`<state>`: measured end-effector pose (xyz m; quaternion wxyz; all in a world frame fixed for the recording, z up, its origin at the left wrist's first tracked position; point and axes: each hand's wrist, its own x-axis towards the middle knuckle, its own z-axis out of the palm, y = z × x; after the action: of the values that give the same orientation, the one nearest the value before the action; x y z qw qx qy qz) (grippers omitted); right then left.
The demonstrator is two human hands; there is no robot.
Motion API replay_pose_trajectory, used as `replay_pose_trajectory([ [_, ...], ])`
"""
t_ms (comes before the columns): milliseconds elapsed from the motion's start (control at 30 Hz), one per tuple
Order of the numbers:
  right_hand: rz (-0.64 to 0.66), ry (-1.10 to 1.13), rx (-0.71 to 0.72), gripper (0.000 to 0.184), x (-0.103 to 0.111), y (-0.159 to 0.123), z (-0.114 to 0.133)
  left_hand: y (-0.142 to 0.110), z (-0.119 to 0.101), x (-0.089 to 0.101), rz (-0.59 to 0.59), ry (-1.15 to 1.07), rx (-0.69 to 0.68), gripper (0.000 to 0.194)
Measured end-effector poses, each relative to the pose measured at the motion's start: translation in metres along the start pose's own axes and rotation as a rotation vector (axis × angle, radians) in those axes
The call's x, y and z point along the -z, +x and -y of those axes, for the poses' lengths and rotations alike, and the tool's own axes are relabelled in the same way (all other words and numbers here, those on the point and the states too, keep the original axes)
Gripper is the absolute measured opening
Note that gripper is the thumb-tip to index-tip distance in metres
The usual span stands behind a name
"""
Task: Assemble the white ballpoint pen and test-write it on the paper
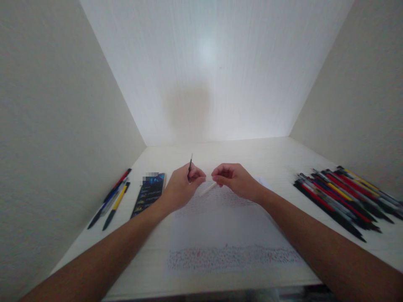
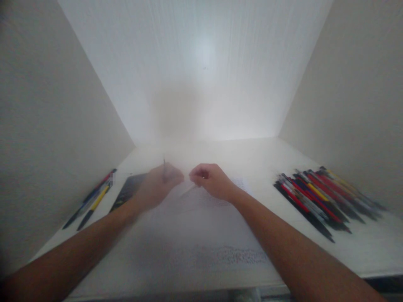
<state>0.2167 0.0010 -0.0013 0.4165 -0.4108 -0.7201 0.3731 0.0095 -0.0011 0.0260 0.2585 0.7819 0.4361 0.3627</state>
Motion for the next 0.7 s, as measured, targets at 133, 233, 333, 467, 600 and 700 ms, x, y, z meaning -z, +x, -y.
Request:
replay_pose_trajectory([
  [133,-0.005,0.003,0.004,0.008,0.0003,0.0010,-0.0035,-0.0003,-0.0001,0.0009,-0.019,-0.003,-0.032,0.015],
  [233,-0.036,0.016,0.004,0.008,0.0014,0.0013,-0.0035,0.0000,0.0008,0.0014,-0.046,-0.006,-0.047,0.014],
  [333,-0.026,0.003,-0.007,0.008,0.0018,0.0008,-0.0012,-0.0007,0.0020,0.0002,-0.057,-0.008,-0.071,0.013],
  [467,0.002,0.001,-0.032,0.009,0.0007,0.0000,0.0010,-0.0023,0.0043,-0.0032,-0.044,0.022,-0.105,0.013],
  [600,0.007,0.011,-0.027,0.010,0.0005,-0.0002,-0.0006,-0.0036,0.0052,-0.0060,-0.057,0.045,-0.110,0.018],
  [700,0.018,0.019,-0.030,0.012,0.0004,-0.0003,-0.0004,-0.0042,0.0050,-0.0069,-0.065,0.041,-0.092,0.023],
])
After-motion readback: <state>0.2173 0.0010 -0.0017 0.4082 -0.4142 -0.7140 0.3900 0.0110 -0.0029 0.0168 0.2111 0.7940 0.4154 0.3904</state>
